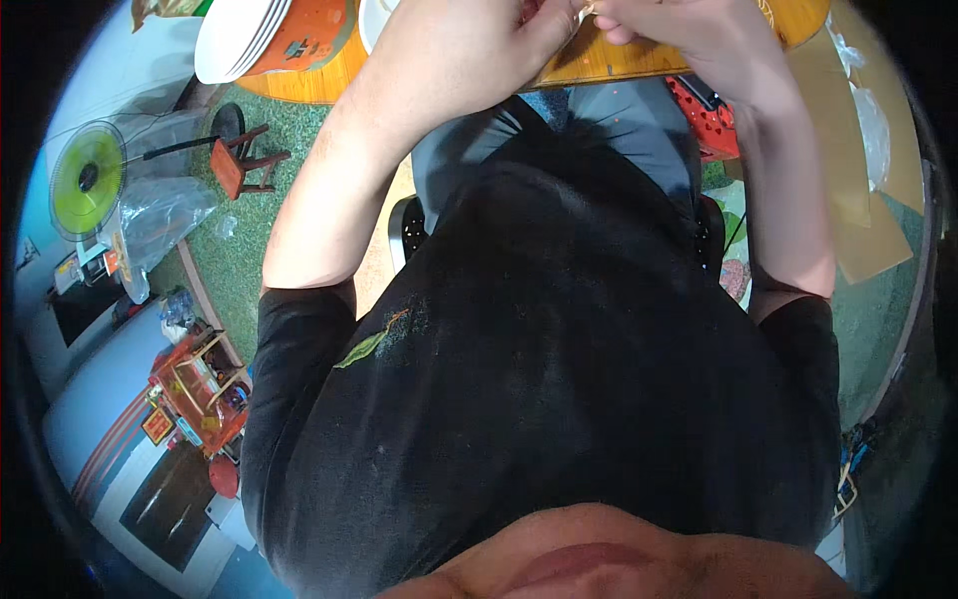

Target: The person attaches strings to paper bowls by picking up cords from a pile and threading and tying them onto the paper bowls by hand.

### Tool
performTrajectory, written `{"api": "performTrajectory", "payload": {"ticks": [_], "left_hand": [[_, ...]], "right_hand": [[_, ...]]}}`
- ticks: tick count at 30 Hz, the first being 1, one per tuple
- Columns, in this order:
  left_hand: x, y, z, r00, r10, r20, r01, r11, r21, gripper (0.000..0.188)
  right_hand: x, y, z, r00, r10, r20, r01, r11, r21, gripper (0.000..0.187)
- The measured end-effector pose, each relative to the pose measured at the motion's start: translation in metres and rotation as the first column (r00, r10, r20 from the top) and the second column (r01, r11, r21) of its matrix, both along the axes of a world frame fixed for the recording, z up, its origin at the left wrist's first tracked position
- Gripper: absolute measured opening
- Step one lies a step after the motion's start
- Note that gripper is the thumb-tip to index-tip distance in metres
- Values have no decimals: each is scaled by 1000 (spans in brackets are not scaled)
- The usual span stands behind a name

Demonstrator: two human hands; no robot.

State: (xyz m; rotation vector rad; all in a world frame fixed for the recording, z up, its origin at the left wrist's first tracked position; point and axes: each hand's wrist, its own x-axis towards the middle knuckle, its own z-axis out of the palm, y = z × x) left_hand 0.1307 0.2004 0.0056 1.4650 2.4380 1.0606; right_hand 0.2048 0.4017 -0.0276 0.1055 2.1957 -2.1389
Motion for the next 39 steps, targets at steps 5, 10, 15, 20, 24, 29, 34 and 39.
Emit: {"api": "performTrajectory", "payload": {"ticks": [5, 10, 15, 20, 24, 29, 34, 39], "left_hand": [[3, -1, 2, 996, 39, 86, -38, 999, -17, 8], [5, -3, 6, 998, -4, 60, 5, 1000, -11, 8], [6, 1, 4, 962, 69, 263, -94, 992, 83, 25], [-13, 1, -15, 898, -366, 245, 234, 867, 440, 22], [-6, 0, -2, 936, -139, 323, 107, 988, 114, 15], [-9, 1, -3, 774, -48, 631, 5, 998, 70, 10], [-6, -3, -1, 850, -17, 527, -6, 999, 43, 9], [-2, -1, 9, 978, 142, 156, -119, 982, -149, 9]], "right_hand": [[9, -25, -1, 965, -146, -218, 190, 961, 200, 7], [21, -43, -14, 605, -52, -794, 661, 588, 466, 14], [18, -33, -71, 362, 23, -932, 773, 552, 314, 22], [13, -33, -74, 249, 116, -961, 808, 522, 273, 25], [17, -32, -66, 393, 121, -912, 730, 562, 389, 35], [8, -29, -73, 212, 141, -967, 787, 562, 255, 26], [20, -36, -71, 310, 41, -950, 758, 592, 273, 23], [28, -41, -77, 471, -220, -855, 586, 802, 117, 18]]}}
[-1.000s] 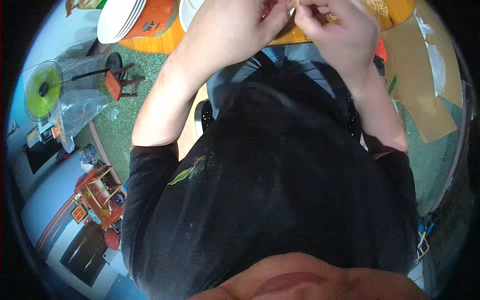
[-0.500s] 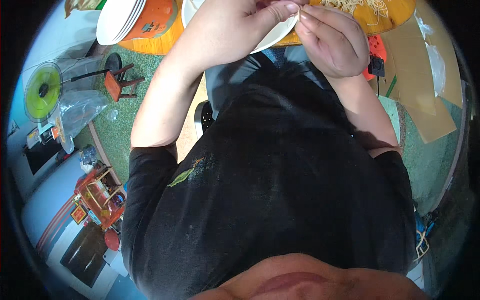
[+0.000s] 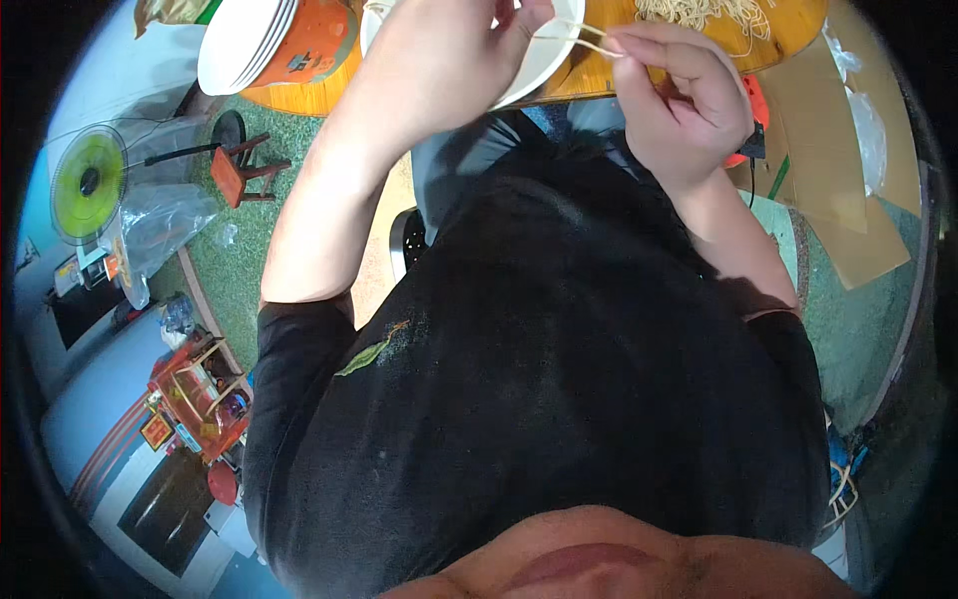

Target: The person attaches strings to paper bowls by picking up cords from a pile and threading and tying them onto the paper bowls by hand.

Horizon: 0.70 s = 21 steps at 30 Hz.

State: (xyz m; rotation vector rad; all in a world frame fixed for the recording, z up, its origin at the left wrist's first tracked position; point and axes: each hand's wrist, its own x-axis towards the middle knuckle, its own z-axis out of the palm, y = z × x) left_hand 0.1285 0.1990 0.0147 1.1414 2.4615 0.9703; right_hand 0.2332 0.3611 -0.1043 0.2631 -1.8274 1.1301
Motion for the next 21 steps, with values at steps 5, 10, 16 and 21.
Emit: {"api": "performTrajectory", "payload": {"ticks": [5, 10, 16, 21], "left_hand": [[-11, -1, -27, 918, -124, -376, 176, 978, 108, 12], [-3, -5, -21, 989, -145, -31, 144, 989, -13, 13], [21, -26, 15, 977, -212, -12, 212, 977, 6, 38], [23, -39, -3, 963, -129, -238, 197, 938, 286, 18]], "right_hand": [[-1, -8, 5, 978, 209, 3, -199, 936, -291, 12], [-10, 0, 18, 916, 388, -104, -359, 674, -646, 9], [-4, 17, 20, 917, 372, 144, -131, 622, -772, 12], [17, 11, 7, 912, 273, 306, -89, 861, -501, 71]]}}
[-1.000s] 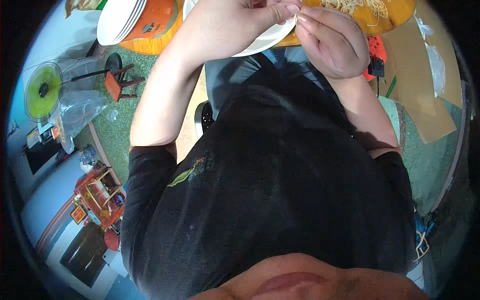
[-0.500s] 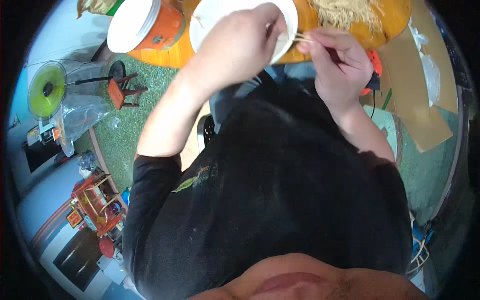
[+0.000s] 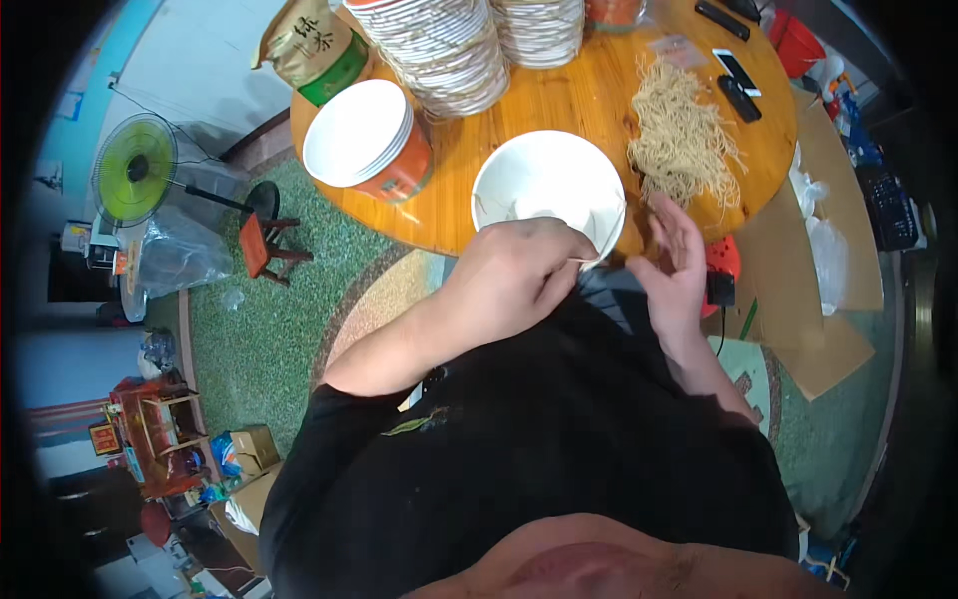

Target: The person attaches strings to paper bowls by picking up cords from a pile and threading and tying them onto the paper bowls by hand.

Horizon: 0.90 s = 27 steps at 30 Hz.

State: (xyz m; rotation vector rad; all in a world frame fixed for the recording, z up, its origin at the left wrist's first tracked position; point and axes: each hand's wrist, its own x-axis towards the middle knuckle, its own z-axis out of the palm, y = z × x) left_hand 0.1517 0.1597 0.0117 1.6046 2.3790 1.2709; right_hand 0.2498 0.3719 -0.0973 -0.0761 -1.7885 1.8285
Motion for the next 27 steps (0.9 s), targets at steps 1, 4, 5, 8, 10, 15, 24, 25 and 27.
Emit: {"api": "performTrajectory", "payload": {"ticks": [1, 4, 5, 8, 10, 15, 24, 25, 27], "left_hand": [[-1, -1, 3, 1000, -3, 23, 0, 992, 123, 17], [3, -10, 14, 984, 41, 173, -112, 899, 424, 10], [6, -11, 12, 978, -26, 209, -96, 829, 551, 8], [22, -6, 9, 903, -311, 298, -51, 611, 790, 15], [29, -11, 13, 766, -509, 393, 4, 615, 788, 17], [34, -15, 15, 624, -676, 391, 83, 555, 828, 16], [-1, -57, 23, 961, -265, 78, 74, 518, 852, 10], [-5, -64, 24, 995, -75, 68, -11, 583, 813, 11], [-13, -69, 23, 971, 196, 137, -234, 659, 715, 11]], "right_hand": [[6, 2, -15, 998, 68, -19, -70, 984, -164, 84], [24, -6, -40, 970, 244, 12, -213, 866, -452, 97], [26, -10, -40, 944, 329, 27, -276, 832, -480, 103], [32, -22, -24, 816, 577, 38, -379, 583, -719, 130], [26, -28, 11, 766, 643, -5, -459, 540, -705, 148], [15, -22, 9, 695, 692, -194, -535, 318, -783, 161], [-30, -1, 57, 877, 480, -21, -444, 793, -416, 129], [-42, 13, 71, 903, 426, -64, -428, 869, -251, 126], [-66, 43, 122, 940, 326, -104, -318, 945, 80, 121]]}}
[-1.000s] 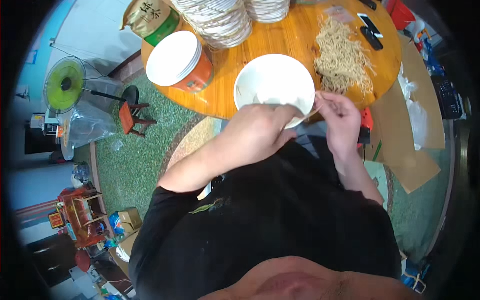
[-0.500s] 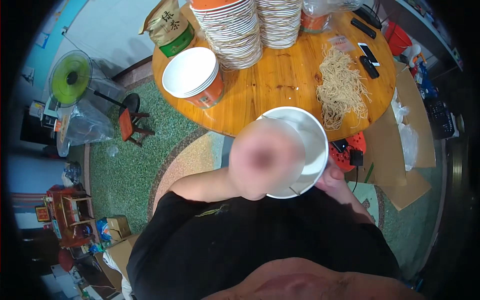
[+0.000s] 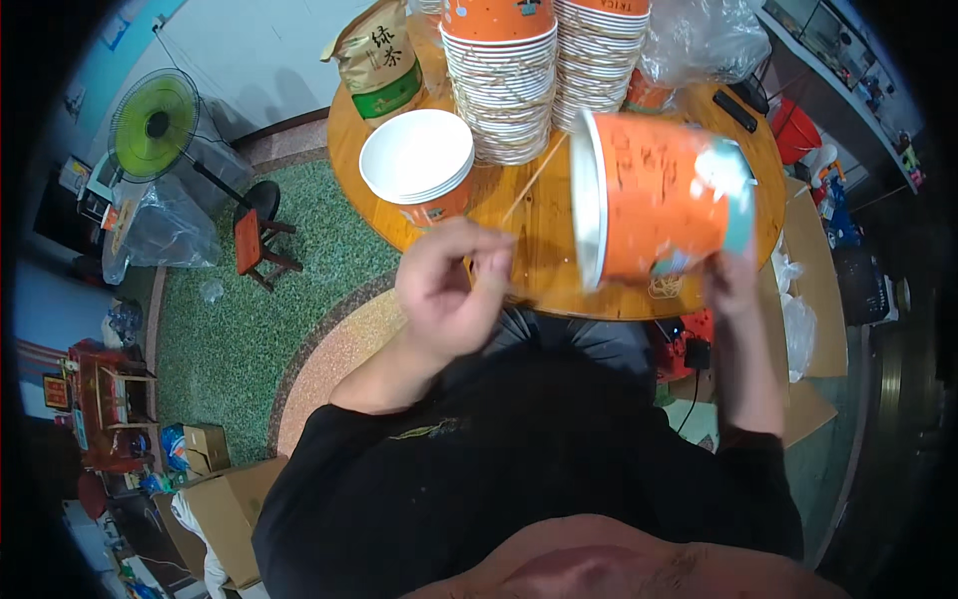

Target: The person attaches strings to paper bowls by picking up cords from a pile and threading and tying them onto the paper bowls by hand.

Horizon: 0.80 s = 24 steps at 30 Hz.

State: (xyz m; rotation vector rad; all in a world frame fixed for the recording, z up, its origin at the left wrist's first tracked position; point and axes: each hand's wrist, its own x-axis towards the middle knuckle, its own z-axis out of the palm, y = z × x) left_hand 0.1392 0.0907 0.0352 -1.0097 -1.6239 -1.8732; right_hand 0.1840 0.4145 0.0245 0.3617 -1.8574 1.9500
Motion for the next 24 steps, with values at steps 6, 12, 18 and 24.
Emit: {"api": "performTrajectory", "payload": {"ticks": [6, 12, 18, 24], "left_hand": [[-44, -7, -10, 982, 175, 71, -151, 953, -263, 42], [-88, -31, -28, 735, 509, -449, -666, 414, -621, 45], [-104, -57, -36, 769, 445, -459, -611, 303, -731, 12], [-110, -64, -24, 876, 315, -364, -456, 297, -839, 11]], "right_hand": [[-82, -3, 175, 859, -56, -509, 406, 680, 610, 89], [-167, -80, 301, 927, -117, -355, 371, 404, 836, 85], [-281, -112, 298, 927, -57, -370, 374, 153, 914, 90], [-299, -106, 267, 968, -107, -225, 234, 76, 969, 93]]}}
